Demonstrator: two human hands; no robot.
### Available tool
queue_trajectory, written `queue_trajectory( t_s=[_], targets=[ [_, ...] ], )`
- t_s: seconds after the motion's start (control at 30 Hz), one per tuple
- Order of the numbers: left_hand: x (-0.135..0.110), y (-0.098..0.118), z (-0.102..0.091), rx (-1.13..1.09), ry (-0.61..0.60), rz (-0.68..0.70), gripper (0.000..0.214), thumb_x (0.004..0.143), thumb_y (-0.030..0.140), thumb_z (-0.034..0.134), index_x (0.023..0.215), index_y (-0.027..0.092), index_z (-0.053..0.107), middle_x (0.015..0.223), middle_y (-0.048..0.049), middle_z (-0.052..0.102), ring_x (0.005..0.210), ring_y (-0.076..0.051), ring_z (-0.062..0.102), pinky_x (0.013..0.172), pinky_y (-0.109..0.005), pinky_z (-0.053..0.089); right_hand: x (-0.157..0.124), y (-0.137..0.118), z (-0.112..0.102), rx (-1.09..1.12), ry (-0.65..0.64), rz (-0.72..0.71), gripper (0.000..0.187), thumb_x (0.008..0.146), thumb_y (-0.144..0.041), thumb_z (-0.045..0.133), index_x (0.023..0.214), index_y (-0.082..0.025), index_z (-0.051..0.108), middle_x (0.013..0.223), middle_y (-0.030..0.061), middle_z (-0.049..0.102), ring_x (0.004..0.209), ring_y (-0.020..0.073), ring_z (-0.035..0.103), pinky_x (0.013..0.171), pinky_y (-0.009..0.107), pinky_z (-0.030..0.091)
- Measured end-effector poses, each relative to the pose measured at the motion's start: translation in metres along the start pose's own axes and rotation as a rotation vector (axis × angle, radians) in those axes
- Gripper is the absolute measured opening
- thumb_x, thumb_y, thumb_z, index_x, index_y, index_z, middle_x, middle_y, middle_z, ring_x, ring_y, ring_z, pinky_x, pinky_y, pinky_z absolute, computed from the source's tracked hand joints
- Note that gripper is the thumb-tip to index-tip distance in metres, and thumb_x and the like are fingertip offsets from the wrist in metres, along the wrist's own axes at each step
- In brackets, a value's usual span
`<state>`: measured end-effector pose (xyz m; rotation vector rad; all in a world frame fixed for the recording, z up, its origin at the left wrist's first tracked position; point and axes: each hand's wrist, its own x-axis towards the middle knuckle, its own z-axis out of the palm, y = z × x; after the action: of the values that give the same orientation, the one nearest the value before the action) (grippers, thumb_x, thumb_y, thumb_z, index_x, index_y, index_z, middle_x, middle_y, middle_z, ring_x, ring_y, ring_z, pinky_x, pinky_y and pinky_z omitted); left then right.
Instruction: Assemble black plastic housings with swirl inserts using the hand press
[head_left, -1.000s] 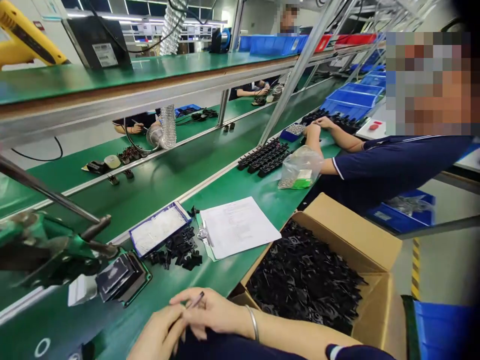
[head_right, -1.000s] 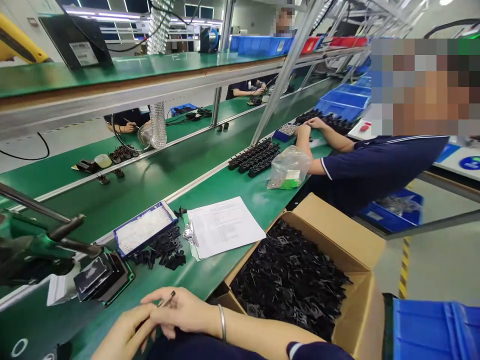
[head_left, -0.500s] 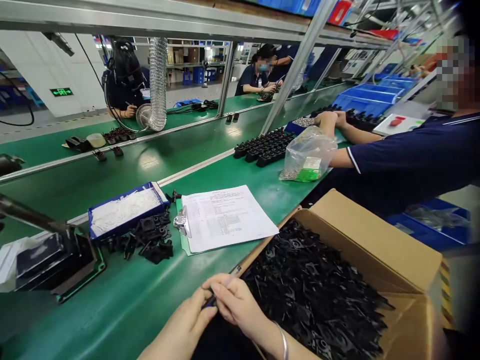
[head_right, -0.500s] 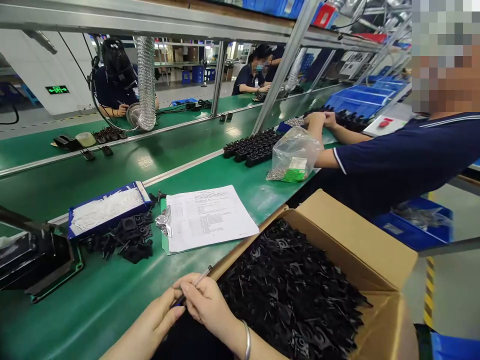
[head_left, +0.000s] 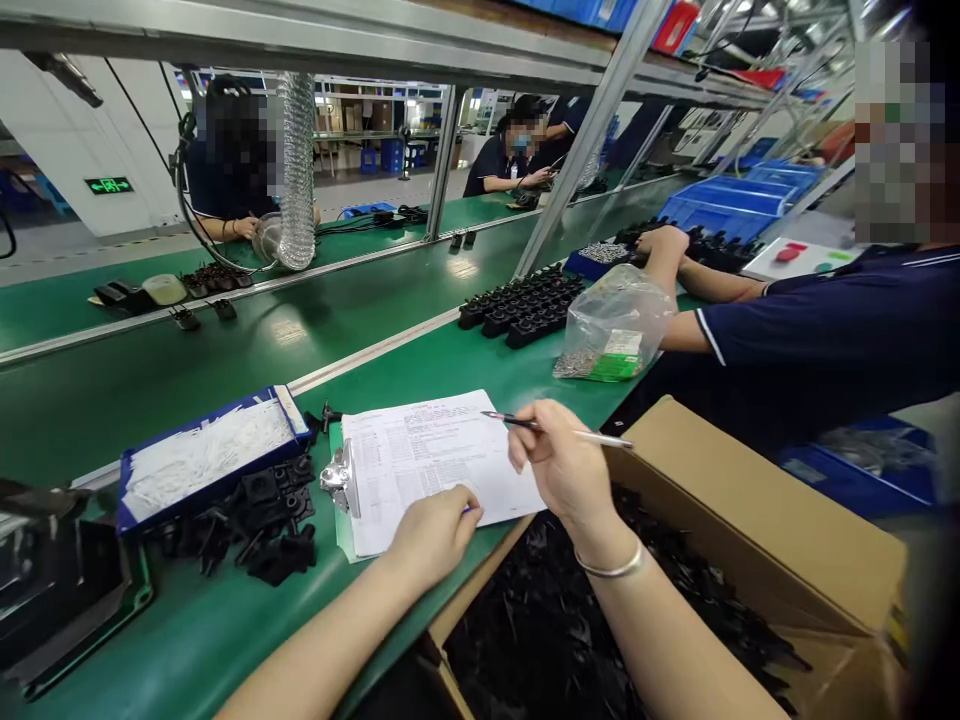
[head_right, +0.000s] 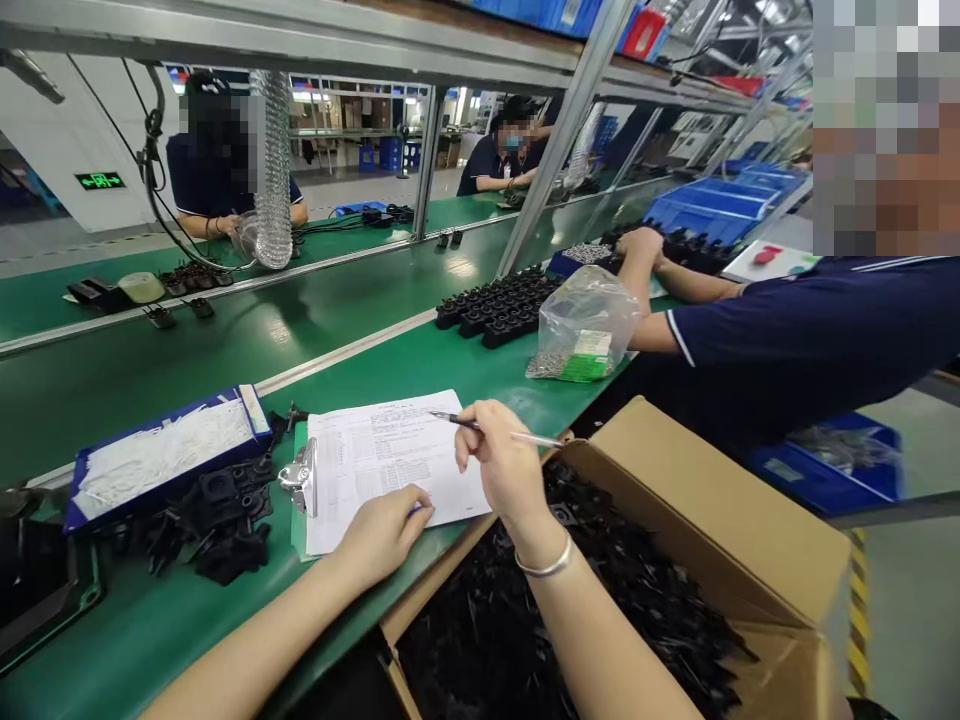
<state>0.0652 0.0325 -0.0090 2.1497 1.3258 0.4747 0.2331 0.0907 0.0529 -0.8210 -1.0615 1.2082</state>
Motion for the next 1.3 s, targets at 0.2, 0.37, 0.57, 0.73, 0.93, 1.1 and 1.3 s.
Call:
queue_trajectory(
  t_s=[0.2, 0.37, 0.57, 0.73, 0.93, 1.1, 1.3],
  targets=[
    [0.014, -0.016, 0.03, 0.084, -0.021, 0.13, 0.023, 0.1, 0.031, 0.047, 0.087, 0.018, 0.062, 0.084, -0.0046, 0.072, 0.078, -0.023, 0.069, 0.066, -0.029, 0.047, 0.048, 0.059, 0.042, -0.157, -0.271, 0.241, 0.028, 0.085, -0.043, 0.068, 0.093, -0.017, 0.06, 0.075, 0.0008, 0.065, 0.053, 0.0112, 0.058, 0.041, 0.021, 0.045],
    [0.009, -0.021, 0.037, 0.094, 0.009, 0.249, 0.022, 0.098, 0.035, 0.053, 0.083, 0.02, 0.06, 0.078, -0.001, 0.07, 0.07, -0.021, 0.067, 0.059, -0.029, 0.045, 0.077, 0.092, 0.068, -0.209, -0.28, 0.241, 0.028, 0.087, -0.041, 0.066, 0.082, -0.021, 0.046, 0.058, -0.0061, 0.06, 0.038, 0.0087, 0.048, 0.035, 0.02, 0.038],
    [0.011, -0.026, 0.046, 0.079, 0.165, 0.316, 0.025, 0.092, 0.039, 0.063, 0.076, 0.022, 0.057, 0.067, 0.0028, 0.065, 0.058, -0.019, 0.062, 0.049, -0.03, 0.039, 0.084, 0.109, 0.068, -0.27, -0.244, 0.176, 0.032, 0.095, -0.044, 0.056, 0.081, -0.025, 0.035, 0.053, -0.01, 0.058, 0.032, 0.0075, 0.042, 0.033, 0.018, 0.028],
    [0.013, -0.027, 0.051, 0.045, 0.198, 0.335, 0.031, 0.088, 0.045, 0.068, 0.071, 0.022, 0.055, 0.062, 0.0036, 0.064, 0.053, -0.018, 0.06, 0.046, -0.031, 0.033, 0.065, 0.132, 0.059, -0.391, -0.329, 0.181, 0.029, 0.097, -0.038, 0.055, 0.079, -0.025, 0.036, 0.048, -0.0095, 0.054, 0.033, 0.0075, 0.04, 0.036, 0.02, 0.028],
    [0.015, -0.028, 0.052, 0.03, 0.205, 0.351, 0.033, 0.087, 0.046, 0.069, 0.069, 0.021, 0.056, 0.061, 0.0035, 0.064, 0.051, -0.017, 0.059, 0.045, -0.031, 0.03, 0.058, 0.141, 0.058, -0.497, -0.368, 0.149, 0.028, 0.097, -0.036, 0.053, 0.077, -0.025, 0.036, 0.05, -0.0073, 0.055, 0.037, 0.0093, 0.042, 0.042, 0.023, 0.03],
    [0.016, -0.027, 0.049, 0.019, 0.227, 0.351, 0.033, 0.086, 0.044, 0.07, 0.068, 0.021, 0.055, 0.06, 0.0035, 0.064, 0.051, -0.017, 0.059, 0.045, -0.031, 0.03, 0.061, 0.144, 0.059, -0.58, -0.379, 0.129, 0.026, 0.094, -0.031, 0.053, 0.075, -0.025, 0.036, 0.048, -0.0082, 0.05, 0.038, 0.0103, 0.041, 0.046, 0.025, 0.032],
    [0.015, -0.028, 0.05, 0.005, 0.217, 0.354, 0.032, 0.089, 0.044, 0.067, 0.071, 0.021, 0.054, 0.062, 0.0039, 0.064, 0.052, -0.016, 0.059, 0.046, -0.03, 0.032, 0.059, 0.15, 0.061, -0.642, -0.321, 0.1, 0.026, 0.09, -0.026, 0.056, 0.072, -0.025, 0.037, 0.049, -0.0077, 0.05, 0.039, 0.0098, 0.041, 0.046, 0.025, 0.032]
  ],
)
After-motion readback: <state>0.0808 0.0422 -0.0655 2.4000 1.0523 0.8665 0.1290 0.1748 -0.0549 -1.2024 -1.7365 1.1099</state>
